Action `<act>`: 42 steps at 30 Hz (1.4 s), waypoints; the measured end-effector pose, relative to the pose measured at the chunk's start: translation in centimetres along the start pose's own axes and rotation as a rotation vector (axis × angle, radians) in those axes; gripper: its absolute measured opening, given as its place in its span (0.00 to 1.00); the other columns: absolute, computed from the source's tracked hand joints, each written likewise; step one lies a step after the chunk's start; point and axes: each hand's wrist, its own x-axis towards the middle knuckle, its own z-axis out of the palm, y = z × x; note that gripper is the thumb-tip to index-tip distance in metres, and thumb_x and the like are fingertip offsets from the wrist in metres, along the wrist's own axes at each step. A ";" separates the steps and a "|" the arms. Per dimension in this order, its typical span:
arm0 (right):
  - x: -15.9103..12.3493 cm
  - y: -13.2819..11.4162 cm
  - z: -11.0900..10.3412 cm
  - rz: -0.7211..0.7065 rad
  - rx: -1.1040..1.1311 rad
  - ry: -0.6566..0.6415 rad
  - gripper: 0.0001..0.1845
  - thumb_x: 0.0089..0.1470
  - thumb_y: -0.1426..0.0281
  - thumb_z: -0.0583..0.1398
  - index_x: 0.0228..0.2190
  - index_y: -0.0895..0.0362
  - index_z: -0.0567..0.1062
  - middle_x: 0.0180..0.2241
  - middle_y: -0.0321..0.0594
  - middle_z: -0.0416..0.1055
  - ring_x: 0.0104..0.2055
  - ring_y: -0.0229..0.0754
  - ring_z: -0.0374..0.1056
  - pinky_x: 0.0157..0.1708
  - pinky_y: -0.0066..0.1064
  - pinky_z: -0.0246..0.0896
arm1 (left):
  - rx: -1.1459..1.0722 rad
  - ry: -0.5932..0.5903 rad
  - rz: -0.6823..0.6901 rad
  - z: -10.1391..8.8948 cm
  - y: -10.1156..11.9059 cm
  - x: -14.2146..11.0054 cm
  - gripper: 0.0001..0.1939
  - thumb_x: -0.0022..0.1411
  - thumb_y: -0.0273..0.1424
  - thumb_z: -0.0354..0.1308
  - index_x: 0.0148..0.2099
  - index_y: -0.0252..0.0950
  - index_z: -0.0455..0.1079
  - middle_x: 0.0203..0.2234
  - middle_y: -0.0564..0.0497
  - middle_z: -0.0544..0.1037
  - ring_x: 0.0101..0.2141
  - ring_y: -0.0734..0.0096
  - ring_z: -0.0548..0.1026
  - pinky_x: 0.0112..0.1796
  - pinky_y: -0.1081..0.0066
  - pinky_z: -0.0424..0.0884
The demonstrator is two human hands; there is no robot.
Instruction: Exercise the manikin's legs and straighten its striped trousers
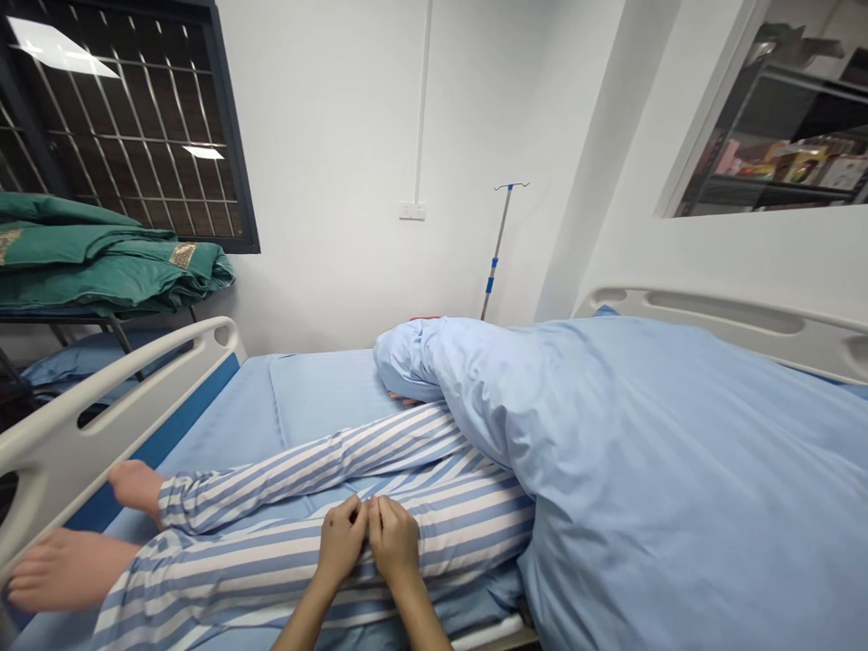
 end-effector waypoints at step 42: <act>3.0 -19.2 14.2 0.358 0.966 -0.235 0.30 0.53 0.48 0.47 0.14 0.58 0.62 0.14 0.35 0.58 0.20 0.34 0.51 0.19 0.26 0.47 | 0.025 0.401 -0.323 -16.0 -12.5 0.7 0.18 0.58 0.39 0.41 0.22 0.38 0.63 0.21 0.50 0.73 0.26 0.67 0.69 0.27 0.72 0.59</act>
